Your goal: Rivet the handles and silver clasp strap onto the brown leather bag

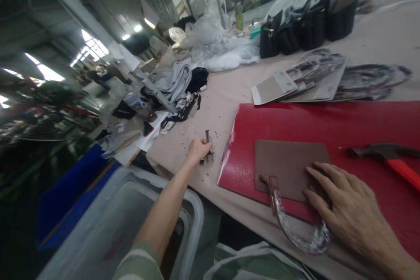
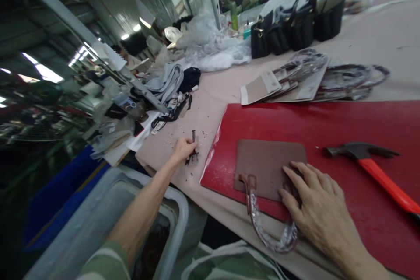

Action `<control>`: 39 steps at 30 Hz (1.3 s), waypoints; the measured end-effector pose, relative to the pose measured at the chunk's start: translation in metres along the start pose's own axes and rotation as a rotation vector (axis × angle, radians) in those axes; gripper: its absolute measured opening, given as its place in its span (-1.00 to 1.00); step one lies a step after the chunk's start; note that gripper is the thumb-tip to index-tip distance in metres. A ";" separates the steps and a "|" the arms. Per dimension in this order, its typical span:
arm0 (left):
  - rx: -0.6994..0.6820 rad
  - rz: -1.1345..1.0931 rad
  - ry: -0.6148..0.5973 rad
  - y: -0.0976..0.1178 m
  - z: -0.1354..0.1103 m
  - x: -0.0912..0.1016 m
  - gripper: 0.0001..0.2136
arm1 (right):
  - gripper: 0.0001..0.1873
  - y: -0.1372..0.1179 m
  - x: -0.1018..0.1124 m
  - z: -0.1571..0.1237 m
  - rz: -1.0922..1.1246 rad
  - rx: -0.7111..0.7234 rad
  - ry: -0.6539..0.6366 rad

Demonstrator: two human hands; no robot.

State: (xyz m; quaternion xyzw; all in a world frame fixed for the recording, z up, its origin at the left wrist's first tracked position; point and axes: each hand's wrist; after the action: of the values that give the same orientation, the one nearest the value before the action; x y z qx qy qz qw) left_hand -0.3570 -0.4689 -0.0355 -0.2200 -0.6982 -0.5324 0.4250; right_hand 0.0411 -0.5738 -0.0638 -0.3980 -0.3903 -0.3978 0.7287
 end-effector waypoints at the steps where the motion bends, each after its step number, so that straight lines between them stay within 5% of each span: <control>1: -0.025 0.046 0.033 0.004 -0.002 -0.001 -0.93 | -0.45 0.000 0.000 0.000 -0.005 0.003 -0.001; 4: -0.157 0.247 0.116 0.020 -0.010 -0.005 -0.80 | -0.45 -0.001 0.002 0.000 -0.023 0.007 -0.008; 6: -0.214 0.325 0.057 0.030 -0.015 -0.008 -0.80 | -0.44 -0.002 0.003 -0.001 -0.026 0.009 -0.014; 12: -0.118 0.288 -0.225 0.042 -0.007 -0.013 -0.83 | -0.45 -0.002 0.004 -0.001 -0.051 0.016 -0.011; 27: -0.094 0.305 -0.322 0.042 0.014 -0.014 -0.77 | -0.53 -0.012 0.010 -0.003 -0.037 -0.033 -0.042; 31: -0.107 0.143 -0.289 0.039 0.009 -0.004 -0.84 | -0.53 -0.017 0.014 -0.004 -0.018 -0.072 -0.064; 33: -0.128 -0.124 -0.230 0.044 -0.004 -0.001 -0.82 | -0.52 -0.018 0.016 -0.004 -0.009 -0.081 -0.070; 36: -0.136 -0.716 -0.211 0.067 -0.041 -0.009 -0.68 | -0.52 -0.018 0.016 -0.004 -0.006 -0.085 -0.072; 39: -0.173 -0.969 -0.330 0.099 -0.089 -0.035 -0.62 | -0.53 -0.018 0.015 -0.005 -0.011 -0.080 -0.064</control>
State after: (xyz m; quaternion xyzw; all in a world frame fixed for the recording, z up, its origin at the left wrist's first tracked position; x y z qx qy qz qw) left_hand -0.2310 -0.5134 -0.0026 0.0129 -0.7311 -0.6821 -0.0058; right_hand 0.0324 -0.5885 -0.0472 -0.4371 -0.3994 -0.4040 0.6973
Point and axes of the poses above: each hand's wrist, its own z-axis towards the middle knuckle, its own x-axis out of the back of the hand, y = z × x, and after that the axes turned 1 degree about -x, right-handed
